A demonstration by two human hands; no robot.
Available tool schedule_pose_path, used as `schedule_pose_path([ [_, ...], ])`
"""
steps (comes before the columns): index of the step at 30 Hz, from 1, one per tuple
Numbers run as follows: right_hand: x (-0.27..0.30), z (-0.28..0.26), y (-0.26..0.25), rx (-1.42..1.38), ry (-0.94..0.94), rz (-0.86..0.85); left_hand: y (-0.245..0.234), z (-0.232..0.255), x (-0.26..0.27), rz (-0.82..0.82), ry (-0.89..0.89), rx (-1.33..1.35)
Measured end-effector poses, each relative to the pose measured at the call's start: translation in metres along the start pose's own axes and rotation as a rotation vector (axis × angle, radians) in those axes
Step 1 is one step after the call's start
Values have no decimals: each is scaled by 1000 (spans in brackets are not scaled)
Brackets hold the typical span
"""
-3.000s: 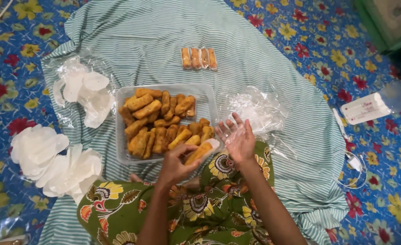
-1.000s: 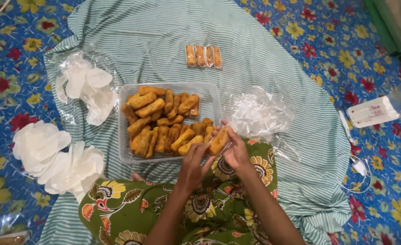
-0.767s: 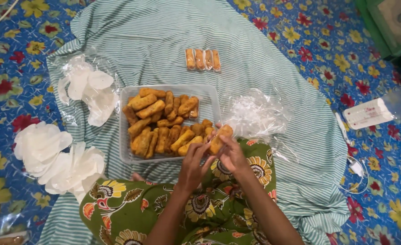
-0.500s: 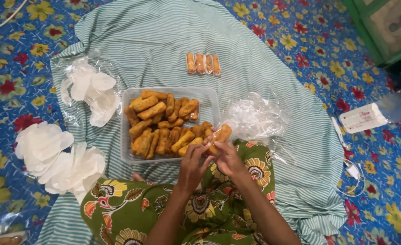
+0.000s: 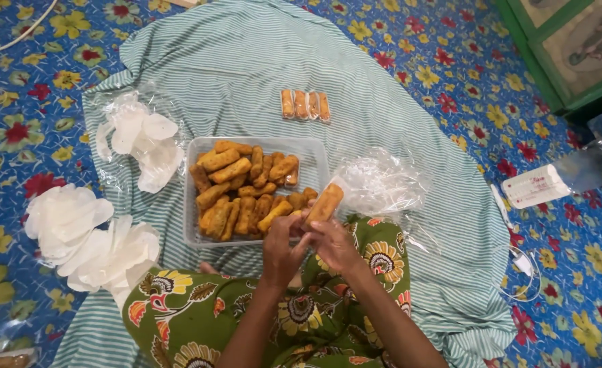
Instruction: Wrapping fried snacks in paper and organizing them for packaging.
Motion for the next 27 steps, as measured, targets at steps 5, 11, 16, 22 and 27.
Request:
schedule_pose_path([
  [5, -10, 21, -23, -17, -9, -107, 7, -13, 2, -2, 40, 53],
  [11, -12, 19, -15, 54, -37, -137, 14, -11, 6, -63, 63, 211],
  [16, -12, 1, -7, 138, -118, -237, 14, -4, 1, -99, 97, 232],
  [22, -39, -14, -52, 41, -154, -272, 23, -3, 7, -137, 108, 226],
  [27, -59, -3, -121, -32, -104, -162, 32, -1, 6, -204, 109, 258],
])
Point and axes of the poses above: each hand's wrist, its own x-axis away from the middle knuckle, its own y-axis out of the palm, z = x × y, the point moved 8 cm from there along -x, towards the middle knuckle, and after that the axes turned 7 degrees about -z, right-handed, at the moved point
